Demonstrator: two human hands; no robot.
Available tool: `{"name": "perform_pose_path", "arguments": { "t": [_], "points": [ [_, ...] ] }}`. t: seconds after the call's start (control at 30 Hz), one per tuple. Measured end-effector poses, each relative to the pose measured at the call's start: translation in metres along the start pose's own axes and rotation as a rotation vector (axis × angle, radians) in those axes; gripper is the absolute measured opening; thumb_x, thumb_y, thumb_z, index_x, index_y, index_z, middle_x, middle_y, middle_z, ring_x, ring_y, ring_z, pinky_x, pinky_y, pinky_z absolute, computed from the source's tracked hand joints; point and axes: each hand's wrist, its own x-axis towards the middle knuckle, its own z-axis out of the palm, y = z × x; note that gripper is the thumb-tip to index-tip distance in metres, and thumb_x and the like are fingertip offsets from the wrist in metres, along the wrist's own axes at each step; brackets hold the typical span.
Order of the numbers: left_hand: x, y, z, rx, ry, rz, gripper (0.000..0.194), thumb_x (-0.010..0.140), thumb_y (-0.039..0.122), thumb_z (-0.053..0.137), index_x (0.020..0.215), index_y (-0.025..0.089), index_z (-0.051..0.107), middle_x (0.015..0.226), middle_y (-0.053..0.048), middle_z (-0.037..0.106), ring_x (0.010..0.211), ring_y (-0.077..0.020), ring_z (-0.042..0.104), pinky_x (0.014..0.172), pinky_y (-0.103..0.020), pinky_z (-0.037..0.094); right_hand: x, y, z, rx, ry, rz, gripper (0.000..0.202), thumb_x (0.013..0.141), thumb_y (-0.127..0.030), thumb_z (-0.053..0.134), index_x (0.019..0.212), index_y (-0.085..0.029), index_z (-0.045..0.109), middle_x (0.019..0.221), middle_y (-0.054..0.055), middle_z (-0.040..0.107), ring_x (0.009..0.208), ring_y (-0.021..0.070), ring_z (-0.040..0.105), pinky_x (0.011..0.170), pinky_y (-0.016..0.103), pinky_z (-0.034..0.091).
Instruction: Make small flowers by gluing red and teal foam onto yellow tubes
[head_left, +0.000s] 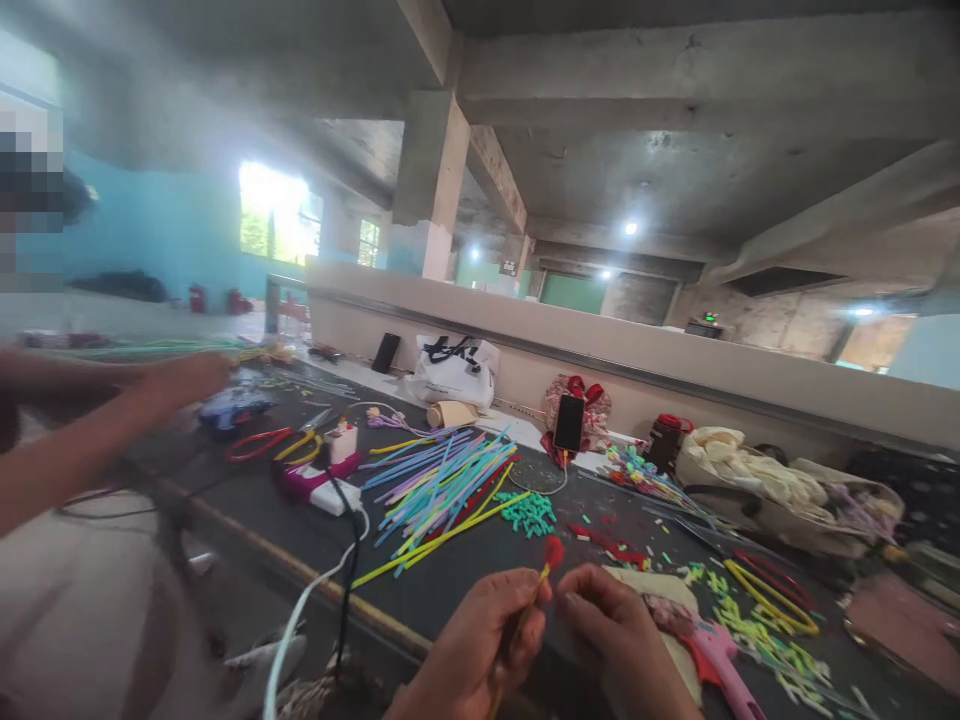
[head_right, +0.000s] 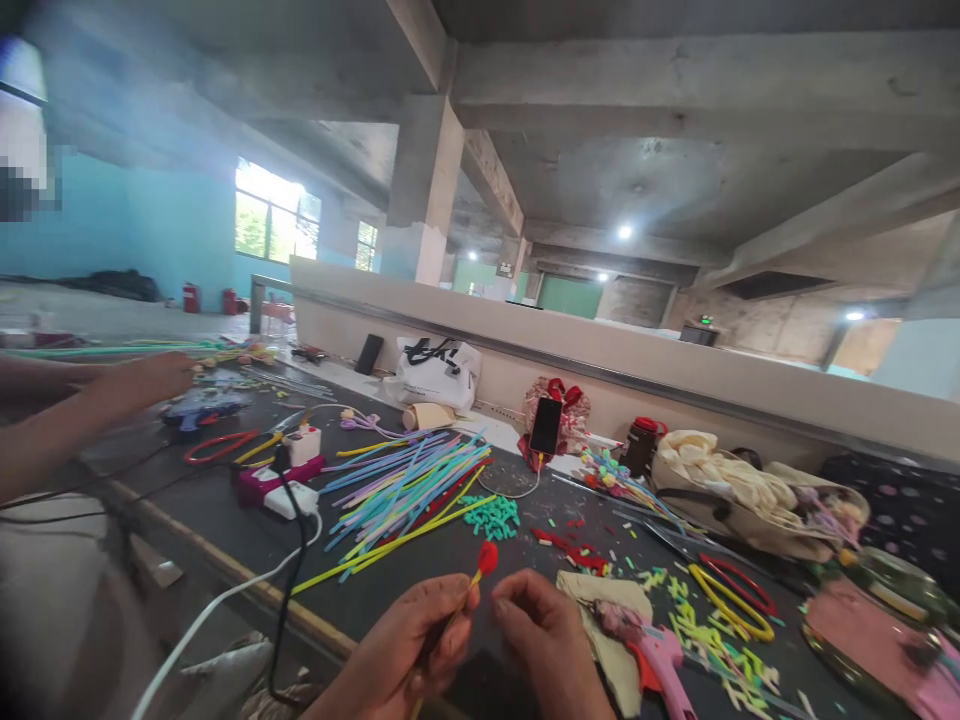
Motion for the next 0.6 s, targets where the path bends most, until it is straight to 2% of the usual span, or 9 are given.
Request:
{"name": "perform_pose_path", "arguments": {
  "t": [0.1,0.3,0.5,0.6],
  "points": [
    [-0.002,-0.002,0.003,0.016,0.023,0.012,0.021,0.068,0.037,0.053,0.066,0.016,0.052,0.036,0.008,0.040,0.031,-0.0030,0.025,0.035,-0.018,0.010,0.000,-0.006,0.006,0.099,0.025,-0.018,0.015,0.063,-0.028,0.068,0.069,-0.016,0.062,0.052,-0.004,0.049,0.040,0.0042,0.035,0.039,0.017,0.025],
    [0.000,-0.007,0.011,0.084,0.062,0.059,0.030,0.069,0.043,0.054,0.058,0.016,0.047,0.034,0.010,0.034,0.032,-0.0024,0.017,0.036,-0.018,0.009,-0.001,-0.013,0.017,0.256,0.042,-0.077,0.021,0.057,-0.034,0.072,0.070,-0.018,0.067,0.054,-0.002,0.057,0.046,0.0061,0.043,0.045,0.017,0.033],
    [0.005,-0.012,0.012,0.206,0.156,0.144,0.033,0.062,0.047,0.059,0.056,0.017,0.046,0.033,0.010,0.035,0.032,-0.0021,0.016,0.036,-0.017,0.007,-0.001,-0.009,0.021,0.270,0.105,-0.110,0.024,0.051,-0.033,0.075,0.069,-0.019,0.067,0.052,-0.004,0.056,0.037,0.0032,0.035,0.040,0.017,0.030],
    [0.007,-0.012,0.009,0.293,0.178,0.183,0.036,0.060,0.052,0.057,0.057,0.017,0.048,0.032,0.009,0.039,0.031,-0.0029,0.019,0.035,-0.017,0.009,-0.001,-0.015,0.017,0.252,0.122,-0.133,0.026,0.052,-0.030,0.075,0.074,-0.019,0.067,0.060,-0.002,0.060,0.044,0.0059,0.044,0.042,0.017,0.031]
  ]
}}
